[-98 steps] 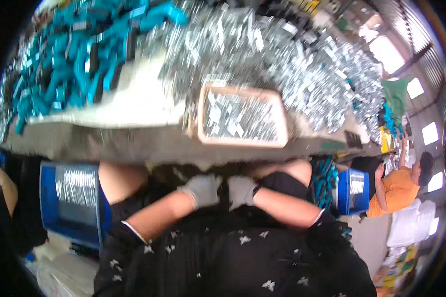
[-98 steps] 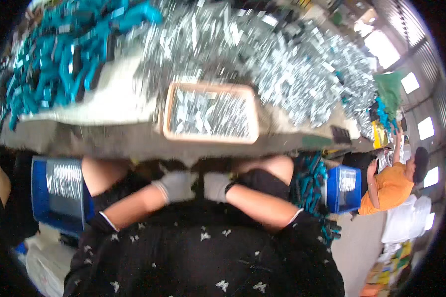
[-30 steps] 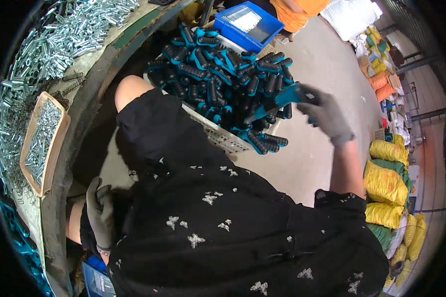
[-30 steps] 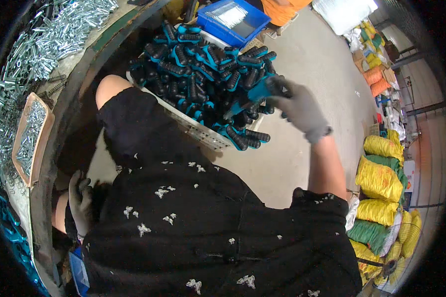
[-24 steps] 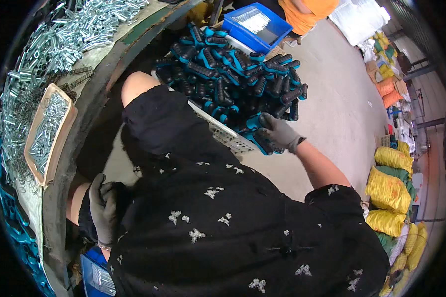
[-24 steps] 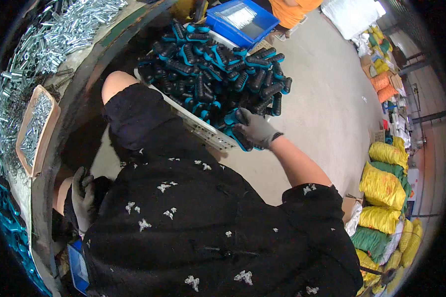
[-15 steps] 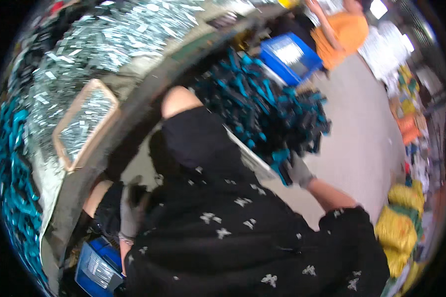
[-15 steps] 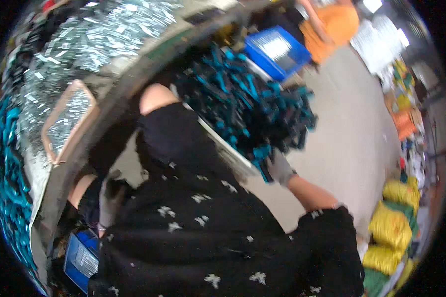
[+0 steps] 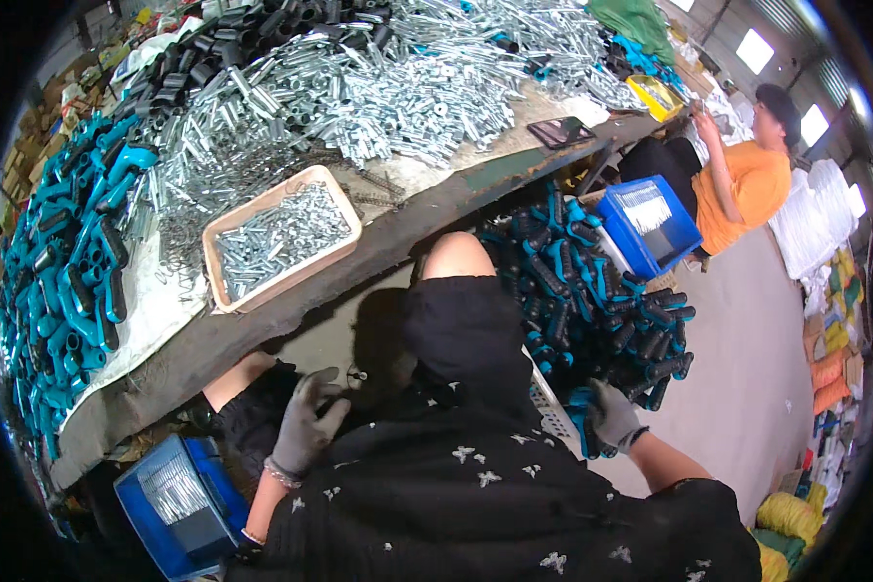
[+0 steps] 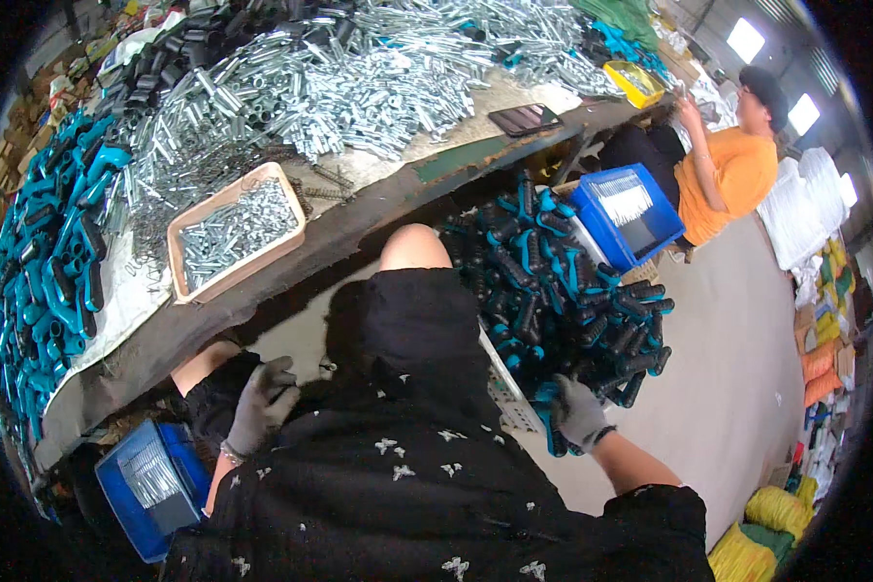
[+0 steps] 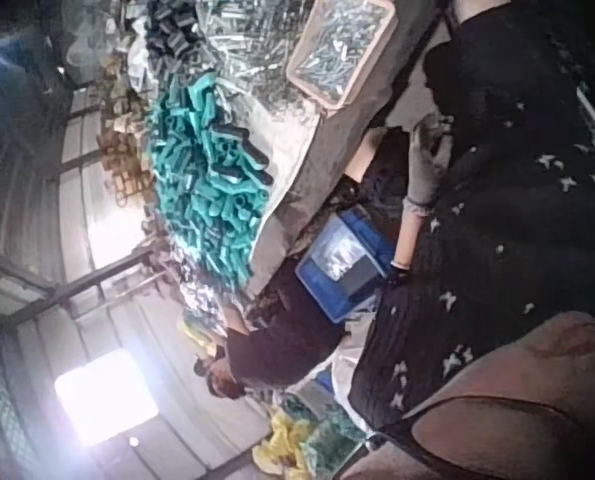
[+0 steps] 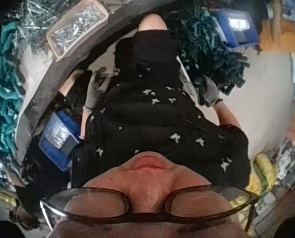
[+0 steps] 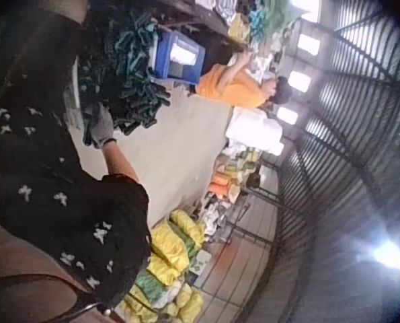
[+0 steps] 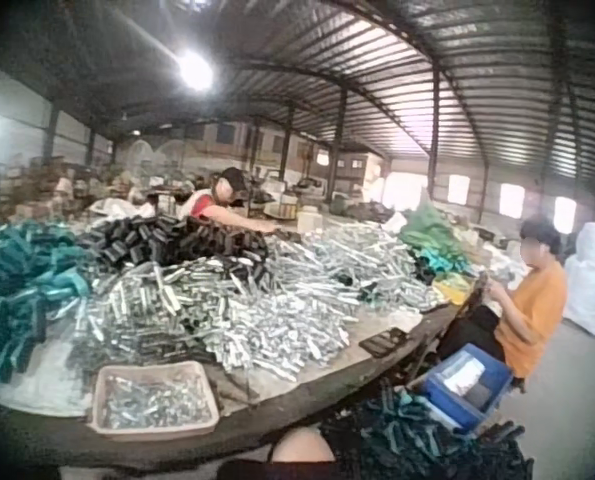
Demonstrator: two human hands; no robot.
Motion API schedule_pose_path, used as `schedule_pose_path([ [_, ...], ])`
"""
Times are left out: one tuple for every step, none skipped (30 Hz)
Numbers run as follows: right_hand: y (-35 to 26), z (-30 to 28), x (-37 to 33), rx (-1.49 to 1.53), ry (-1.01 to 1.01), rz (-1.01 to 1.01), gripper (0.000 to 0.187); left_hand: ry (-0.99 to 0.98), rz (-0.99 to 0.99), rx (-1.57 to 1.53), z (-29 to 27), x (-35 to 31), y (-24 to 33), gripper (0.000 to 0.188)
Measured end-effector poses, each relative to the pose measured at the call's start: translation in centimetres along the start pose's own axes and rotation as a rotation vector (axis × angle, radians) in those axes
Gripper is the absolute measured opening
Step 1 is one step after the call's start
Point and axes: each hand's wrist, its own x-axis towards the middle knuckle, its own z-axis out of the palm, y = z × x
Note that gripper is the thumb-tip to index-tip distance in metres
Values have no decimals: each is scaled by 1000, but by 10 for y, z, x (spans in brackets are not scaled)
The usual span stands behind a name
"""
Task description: The person assembles tools by inserting metal pins and springs into metal tubes, attaching the tubes into plastic handles, and fitting grips onto the assemblies by hand.
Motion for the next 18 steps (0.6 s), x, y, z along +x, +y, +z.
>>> schedule_pose_path([
  [3, 11, -8, -4, 2, -8, 50, -26, 28, -26, -1, -1, -1, 43],
  [3, 19, -14, 8, -19, -33, 52, -53, 144, 153, -4, -1, 0, 42],
  [8, 23, -17, 6, -37, -61, 53, -34, 149, 144, -3, 0, 0, 42],
  [13, 28, -19, 5, -56, -90, 54, -51, 113, 104, -3, 2, -1, 43],
  [19, 36, -23, 8, -85, -123, 56, -65, 67, 67, -2, -2, -3, 43],
  [10, 58, -25, -100, -10, 77, 64, -76, 78, 88, -6, -1, -6, 44],
  [13, 63, -19, -98, -11, 67, 64, -67, 75, 91, -8, -4, -4, 44],
  [10, 60, 1, -210, -44, 67, 67, -75, 90, 95, -8, -3, 0, 45],
  [8, 58, 12, -324, -77, 67, 70, -84, 101, 98, -7, -5, 3, 45],
  [6, 58, 16, -324, -74, 51, 70, -65, 91, 77, -8, -6, 6, 45],
  [3, 57, 18, -368, -165, 38, 72, -48, 92, 79, -8, -9, 9, 45],
  [-2, 53, 19, -413, -252, 30, 73, -43, 100, 96, -10, -9, 12, 45],
  [-8, 47, 21, -461, -339, 23, 75, -37, 108, 111, -12, -10, 14, 45],
  [-15, 38, 23, -513, -517, 119, 73, -23, 113, 111, -15, -11, 13, 45],
  [-37, 19, 35, -520, -511, 103, 73, -17, 130, 154, -18, -14, 12, 45],
  [-65, -3, 52, -696, -863, 33, 66, -20, 153, 199, -20, -15, 12, 45],
  [-81, -17, 68, -872, -1216, -39, 59, -7, 160, 198, -21, -13, 9, 45],
  [-72, -15, 89, -683, -876, -271, 56, -47, 219, 198, -24, -12, 3, 44],
])
